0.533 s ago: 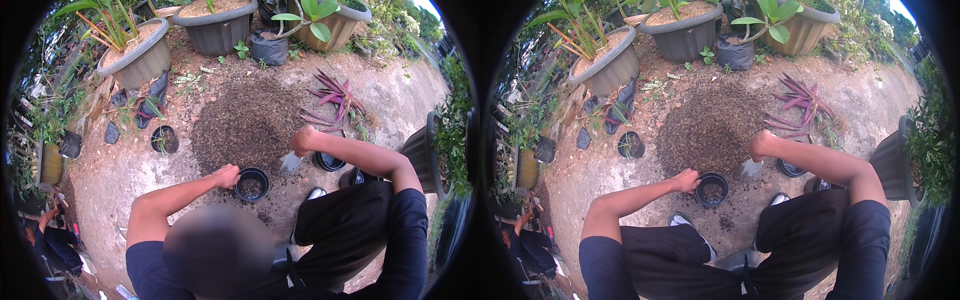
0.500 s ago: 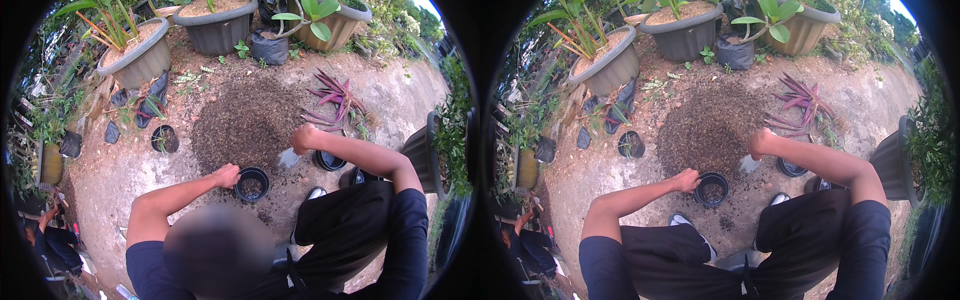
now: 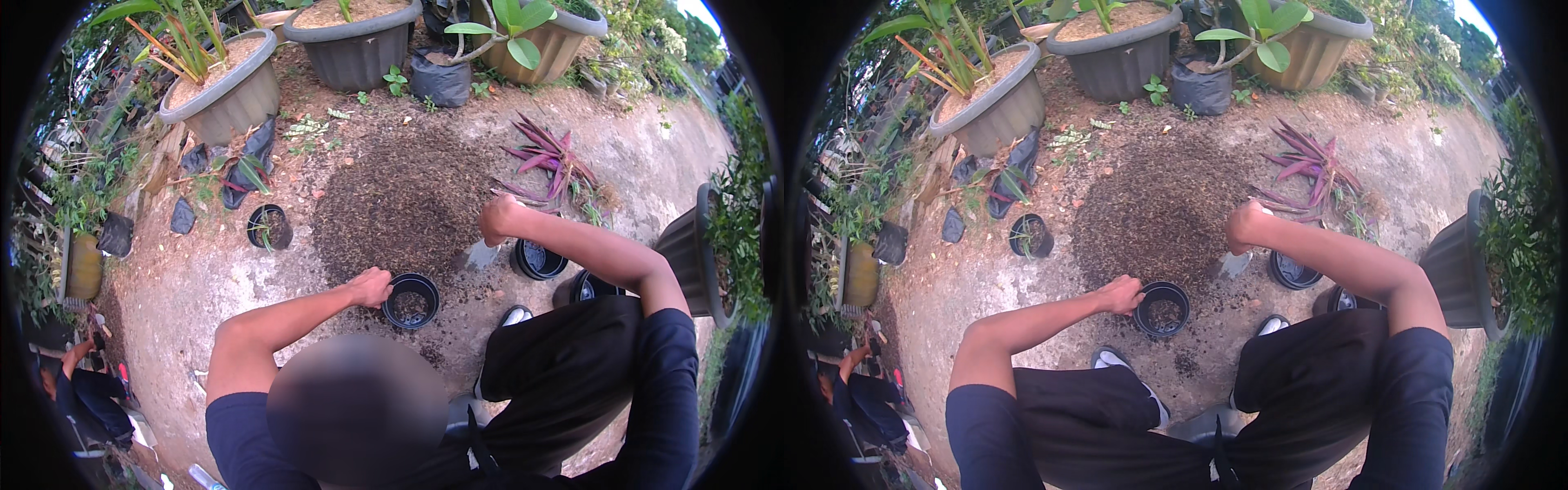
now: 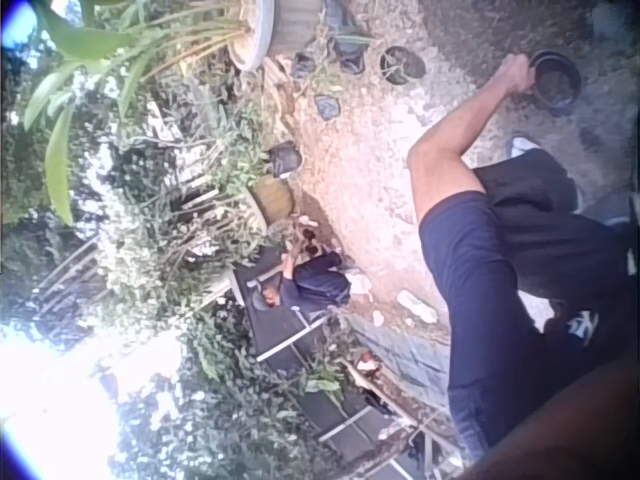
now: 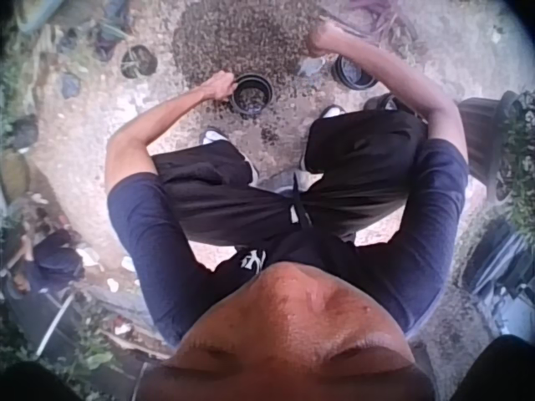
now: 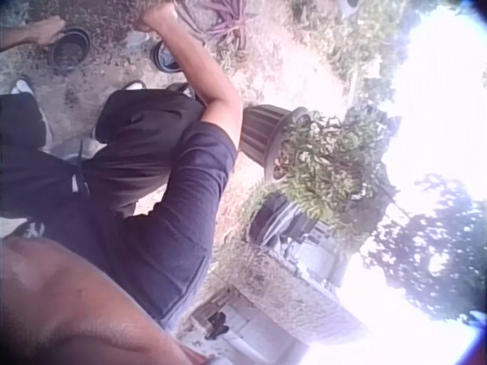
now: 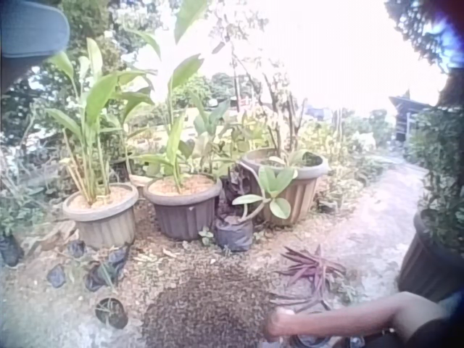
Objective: The person fills a black plastic pot with soil using a hand trowel and then presses the soil down by hand.
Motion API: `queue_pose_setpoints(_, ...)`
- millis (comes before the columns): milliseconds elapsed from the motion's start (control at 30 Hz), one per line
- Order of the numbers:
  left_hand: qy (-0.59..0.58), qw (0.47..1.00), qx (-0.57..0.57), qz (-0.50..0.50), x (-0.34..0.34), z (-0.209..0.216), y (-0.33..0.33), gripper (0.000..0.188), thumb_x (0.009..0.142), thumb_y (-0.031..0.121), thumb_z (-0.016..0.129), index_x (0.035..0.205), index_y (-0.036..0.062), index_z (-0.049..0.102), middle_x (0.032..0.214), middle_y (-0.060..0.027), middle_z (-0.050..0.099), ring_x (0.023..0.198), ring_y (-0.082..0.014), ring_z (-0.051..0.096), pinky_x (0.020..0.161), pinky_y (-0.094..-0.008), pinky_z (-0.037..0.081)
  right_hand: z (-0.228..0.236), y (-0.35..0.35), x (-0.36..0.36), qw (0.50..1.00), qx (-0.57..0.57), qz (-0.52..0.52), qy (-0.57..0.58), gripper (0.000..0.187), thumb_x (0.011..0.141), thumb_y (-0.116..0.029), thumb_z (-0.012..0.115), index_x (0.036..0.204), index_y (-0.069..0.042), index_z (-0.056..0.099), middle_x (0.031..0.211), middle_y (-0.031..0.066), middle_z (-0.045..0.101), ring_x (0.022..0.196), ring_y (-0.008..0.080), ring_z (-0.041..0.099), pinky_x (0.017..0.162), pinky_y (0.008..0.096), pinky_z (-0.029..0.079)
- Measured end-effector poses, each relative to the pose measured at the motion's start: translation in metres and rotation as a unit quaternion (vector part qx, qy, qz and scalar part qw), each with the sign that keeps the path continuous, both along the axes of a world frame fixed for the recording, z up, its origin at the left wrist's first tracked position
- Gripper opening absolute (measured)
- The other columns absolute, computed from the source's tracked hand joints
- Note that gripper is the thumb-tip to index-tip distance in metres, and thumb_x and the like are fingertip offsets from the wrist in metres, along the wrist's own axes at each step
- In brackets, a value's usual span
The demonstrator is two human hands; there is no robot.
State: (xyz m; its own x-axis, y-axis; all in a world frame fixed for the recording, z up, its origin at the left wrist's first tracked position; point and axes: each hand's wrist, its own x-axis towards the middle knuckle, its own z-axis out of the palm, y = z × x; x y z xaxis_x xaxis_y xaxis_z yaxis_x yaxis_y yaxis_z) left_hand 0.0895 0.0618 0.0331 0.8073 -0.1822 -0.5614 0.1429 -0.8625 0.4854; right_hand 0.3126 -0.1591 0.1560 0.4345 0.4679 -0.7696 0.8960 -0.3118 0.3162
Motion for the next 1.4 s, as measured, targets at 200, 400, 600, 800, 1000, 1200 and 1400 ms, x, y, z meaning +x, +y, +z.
queue_pose_setpoints(200,-0.007,1.000,-0.006,0.012,-0.001,0.001,0.000,0.035,0.097,0.018,0.052,0.075,-0.0058,0.066,0.066,-0.0175,0.072,0.076,-0.0323,0.075,0.081,-0.0424,0.060,0.013,0.014,-0.001,0.999,-0.041,-0.004,0.022,0.041,0.083,-0.034,0.065,0.113,-0.010,0.077,0.112,0.0099,0.076,0.106,0.0305,0.073,0.081,0.0457,0.058)
queue_pose_setpoints(400,0.006,1.000,0.001,0.018,-0.002,0.003,-0.002,0.037,0.100,0.020,0.051,0.078,-0.0039,0.068,0.066,-0.0125,0.072,0.081,-0.0324,0.075,0.084,-0.0439,0.059,-0.012,0.006,-0.006,1.000,-0.019,0.008,0.022,0.041,0.081,-0.033,0.067,0.113,-0.009,0.077,0.111,0.0107,0.076,0.105,0.0295,0.073,0.080,0.0448,0.058)
queue_pose_setpoints(600,-0.015,1.000,-0.004,0.003,-0.001,0.001,0.000,0.035,0.098,0.019,0.052,0.077,-0.0057,0.066,0.067,-0.0166,0.072,0.077,-0.0311,0.076,0.081,-0.0426,0.060,0.013,0.015,-0.008,1.000,0.015,0.009,0.003,0.041,0.081,-0.035,0.068,0.112,-0.010,0.077,0.112,0.0106,0.076,0.106,0.0289,0.073,0.081,0.0441,0.058)
queue_pose_setpoints(800,-0.006,1.000,-0.010,0.026,-0.002,0.002,-0.001,0.035,0.097,0.018,0.052,0.075,-0.0053,0.066,0.066,-0.0164,0.072,0.077,-0.0322,0.075,0.082,-0.0424,0.060,-0.023,0.005,-0.018,0.997,-0.053,0.031,0.056,0.042,0.085,-0.039,0.067,0.113,-0.010,0.077,0.113,0.0104,0.076,0.108,0.0300,0.072,0.083,0.0467,0.058)
queue_pose_setpoints(1000,-0.003,1.000,-0.010,0.006,-0.001,0.002,0.001,0.033,0.097,0.018,0.052,0.078,-0.0056,0.066,0.068,-0.0171,0.072,0.080,-0.0327,0.075,0.083,-0.0424,0.059,-0.003,0.005,-0.007,0.999,0.024,0.004,0.041,0.041,0.086,-0.037,0.064,0.113,-0.008,0.077,0.114,0.0111,0.075,0.109,0.0317,0.071,0.084,0.0485,0.058)
queue_pose_setpoints(1200,-0.005,1.000,-0.002,0.005,0.001,-0.003,0.000,0.033,0.097,0.019,0.053,0.078,-0.0044,0.065,0.067,-0.0153,0.072,0.084,-0.0331,0.074,0.085,-0.0434,0.058,-0.014,-0.002,-0.008,0.997,-0.031,0.005,0.077,0.041,0.087,-0.036,0.063,0.112,-0.007,0.076,0.112,0.0126,0.075,0.105,0.0303,0.072,0.083,0.0469,0.058)
queue_pose_setpoints(1400,0.003,1.000,-0.001,0.014,0.000,0.005,0.000,0.032,0.097,0.019,0.053,0.079,-0.0044,0.066,0.069,-0.0159,0.073,0.083,-0.0331,0.075,0.084,-0.0435,0.058,-0.023,-0.006,-0.003,0.989,-0.053,-0.040,0.130,0.048,0.096,-0.045,0.058,0.108,-0.002,0.076,0.103,0.0133,0.075,0.096,0.0313,0.073,0.079,0.0474,0.057)
